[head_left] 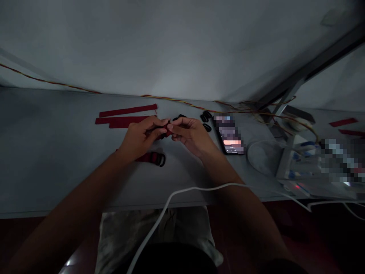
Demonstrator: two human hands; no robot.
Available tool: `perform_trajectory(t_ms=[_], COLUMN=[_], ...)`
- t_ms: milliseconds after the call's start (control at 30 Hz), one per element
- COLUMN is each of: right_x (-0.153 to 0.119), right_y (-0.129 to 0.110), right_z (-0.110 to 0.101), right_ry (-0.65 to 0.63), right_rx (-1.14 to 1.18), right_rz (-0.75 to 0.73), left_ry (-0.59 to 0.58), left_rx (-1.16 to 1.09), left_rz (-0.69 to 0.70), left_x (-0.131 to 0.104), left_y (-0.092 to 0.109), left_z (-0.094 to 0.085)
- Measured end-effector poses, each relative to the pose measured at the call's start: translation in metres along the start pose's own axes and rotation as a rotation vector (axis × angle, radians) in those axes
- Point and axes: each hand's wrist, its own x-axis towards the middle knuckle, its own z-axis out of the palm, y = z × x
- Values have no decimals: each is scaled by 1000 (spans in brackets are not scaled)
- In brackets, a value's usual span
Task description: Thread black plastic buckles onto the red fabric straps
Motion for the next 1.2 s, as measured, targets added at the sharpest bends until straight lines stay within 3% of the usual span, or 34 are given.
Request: perform_trajectory(t_ms=[300, 567, 733, 867, 1100, 1200], right_x=[-3, 0, 0, -1, -1, 0], right_y=[-11, -3, -2, -7, -10, -9], right_z=[-8, -6, -3, -4, -13, -13], right_ry=[-29, -22, -15, -54, -120, -127], right_rx=[-79, 3, -75, -93, -139, -176], right_rz=[53, -40, -109, -55, 63, 19], left_ry=[-73, 16, 36, 77, 9, -35], left_rx=[199, 212, 181, 261, 250, 205], left_rz=[102, 101, 153, 185, 167, 154], left_x=[-5, -5, -1, 2, 2, 3], left_y=[5, 2, 4, 8, 7, 8], left_z=[2, 4, 2, 0, 1, -1])
